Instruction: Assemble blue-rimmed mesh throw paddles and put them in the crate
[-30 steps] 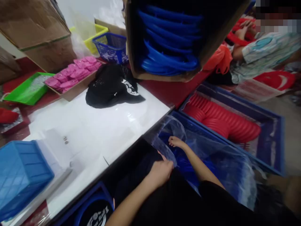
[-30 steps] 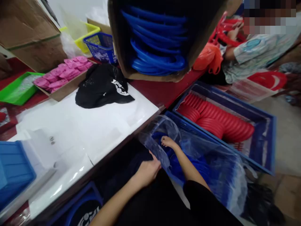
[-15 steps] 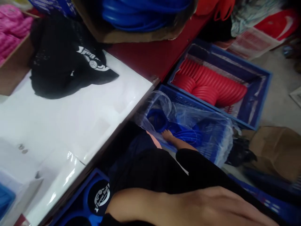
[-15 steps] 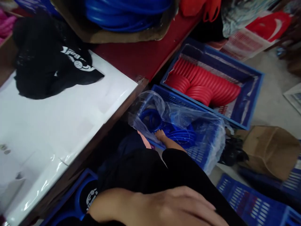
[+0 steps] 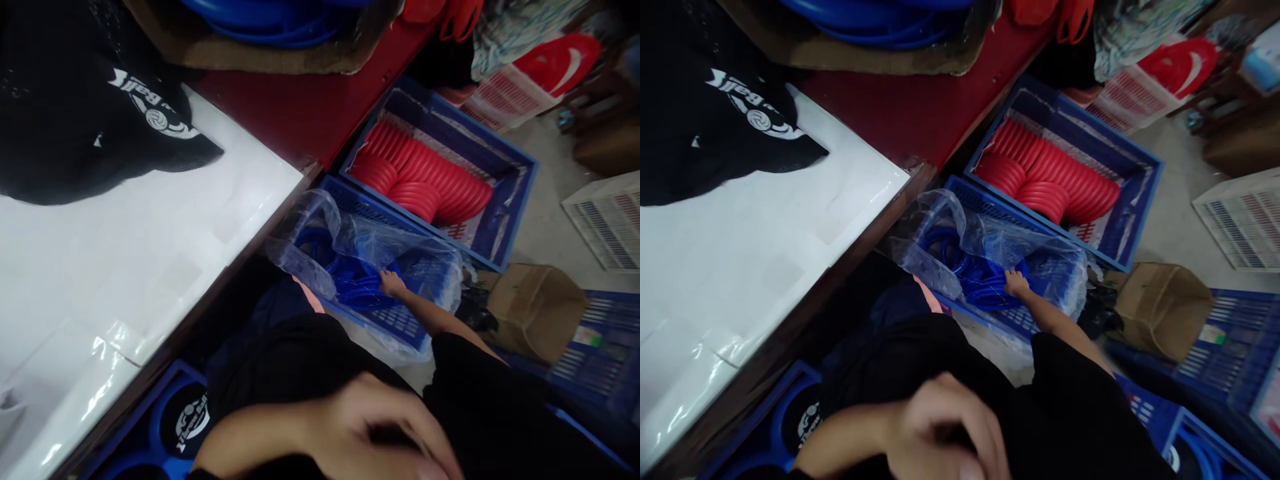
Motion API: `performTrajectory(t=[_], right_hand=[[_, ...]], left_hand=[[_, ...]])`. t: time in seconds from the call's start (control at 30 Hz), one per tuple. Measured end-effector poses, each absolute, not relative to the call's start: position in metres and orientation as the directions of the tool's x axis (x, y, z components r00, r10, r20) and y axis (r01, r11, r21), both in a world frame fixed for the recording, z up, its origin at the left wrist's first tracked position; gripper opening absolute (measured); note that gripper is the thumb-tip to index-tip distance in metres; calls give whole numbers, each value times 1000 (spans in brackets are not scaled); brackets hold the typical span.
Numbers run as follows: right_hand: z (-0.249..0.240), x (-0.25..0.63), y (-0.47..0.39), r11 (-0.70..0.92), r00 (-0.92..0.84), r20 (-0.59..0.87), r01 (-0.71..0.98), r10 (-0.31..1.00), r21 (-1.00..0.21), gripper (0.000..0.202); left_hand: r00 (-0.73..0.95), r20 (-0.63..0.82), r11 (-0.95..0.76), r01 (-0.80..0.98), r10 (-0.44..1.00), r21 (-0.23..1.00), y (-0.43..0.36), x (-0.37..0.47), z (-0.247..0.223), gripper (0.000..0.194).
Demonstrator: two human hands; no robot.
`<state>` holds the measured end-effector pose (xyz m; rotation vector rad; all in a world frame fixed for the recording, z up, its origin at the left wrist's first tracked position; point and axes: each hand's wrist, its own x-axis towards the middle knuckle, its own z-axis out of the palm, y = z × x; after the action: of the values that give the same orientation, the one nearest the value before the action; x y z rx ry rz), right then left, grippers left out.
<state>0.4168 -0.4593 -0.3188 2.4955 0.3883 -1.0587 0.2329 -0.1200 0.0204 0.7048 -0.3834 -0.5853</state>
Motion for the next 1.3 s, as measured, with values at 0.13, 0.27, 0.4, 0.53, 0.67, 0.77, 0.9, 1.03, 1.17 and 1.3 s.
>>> performTrajectory(t=[0.13, 0.27, 0.4, 0.53, 0.67, 0.77, 0.9, 1.03, 1.17, 1.3], right_hand=[[-324, 390, -462, -874, 607, -785, 441, 124, 203, 42], [-319, 371, -456, -873, 622, -771, 444, 137, 203, 50], [-309, 347, -446, -869, 672, -714, 456, 196, 190, 56], [-306, 323, -434, -870, 651, -735, 459, 192, 179, 47], [-312, 318, -421, -881, 720, -690, 375, 80, 289, 45], [-315, 319, -415, -889, 770, -638, 301, 13, 345, 41], [-310, 311, -415, -902, 802, -597, 238, -27, 360, 39], [-306, 299, -417, -905, 828, -556, 180, -72, 386, 44], [-304, 294, -415, -908, 794, -596, 155, -120, 389, 49], [-296, 294, -412, -933, 696, -717, 227, -44, 278, 40]], left_hand=[[882, -340, 691, 468, -326, 551, -115, 231, -42, 40], [805, -522, 672, 555, -283, 491, -101, 220, -85, 44], [829, -524, 632, 514, -193, 580, -87, 217, -97, 41], [851, -502, 613, 480, -152, 628, -81, 215, -96, 42], [852, -505, 603, 475, -135, 640, -77, 214, -100, 43], [842, -535, 605, 463, -72, 648, -73, 215, -104, 44], [843, -538, 589, 445, -20, 674, -71, 219, -107, 44], [841, -540, 564, 452, -14, 691, -71, 221, -110, 45], [838, -546, 553, 462, -15, 693, -71, 224, -113, 43], [837, -547, 528, 460, 11, 714, -71, 226, -112, 44]])
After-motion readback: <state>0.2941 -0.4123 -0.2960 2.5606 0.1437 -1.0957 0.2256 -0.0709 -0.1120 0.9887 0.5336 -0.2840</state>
